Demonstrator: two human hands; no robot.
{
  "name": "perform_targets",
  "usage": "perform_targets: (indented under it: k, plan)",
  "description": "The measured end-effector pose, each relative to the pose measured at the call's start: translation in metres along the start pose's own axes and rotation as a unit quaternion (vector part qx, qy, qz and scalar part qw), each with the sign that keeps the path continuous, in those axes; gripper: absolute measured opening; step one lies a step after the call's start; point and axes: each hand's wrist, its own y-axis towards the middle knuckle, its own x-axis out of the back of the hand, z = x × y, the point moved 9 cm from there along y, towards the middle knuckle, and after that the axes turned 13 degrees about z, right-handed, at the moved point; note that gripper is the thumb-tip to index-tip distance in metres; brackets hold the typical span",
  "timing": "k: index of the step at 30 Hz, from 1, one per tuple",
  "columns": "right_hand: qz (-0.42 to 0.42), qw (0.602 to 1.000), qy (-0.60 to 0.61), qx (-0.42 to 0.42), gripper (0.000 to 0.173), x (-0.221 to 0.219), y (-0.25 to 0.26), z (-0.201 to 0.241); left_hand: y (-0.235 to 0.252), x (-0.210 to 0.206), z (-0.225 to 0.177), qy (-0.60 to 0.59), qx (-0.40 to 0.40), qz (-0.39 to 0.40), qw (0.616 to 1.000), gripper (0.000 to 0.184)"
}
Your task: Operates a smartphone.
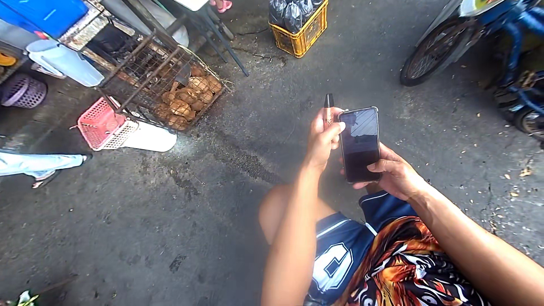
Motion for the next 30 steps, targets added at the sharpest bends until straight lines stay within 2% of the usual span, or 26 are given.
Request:
perform_targets:
  k: [13,17,30]
  plan:
    - [0.018,1.0,0.012,0.007,0.053,-0.012,-0.003,0.004,-0.004,-0.001,-0.002,-0.08,-0.013,0.017,0.997,0.026]
    - [0.032,0.999,0.014,0.008,0.058,-0.017,-0.003,0.007,-0.006,-0.001,-0.004,-0.091,-0.006,0.012,0.996,0.026]
    - [0.015,1.0,-0.001,0.004,0.054,-0.017,-0.003,0.006,-0.008,-0.001,-0.007,-0.095,-0.014,0.014,0.995,0.026]
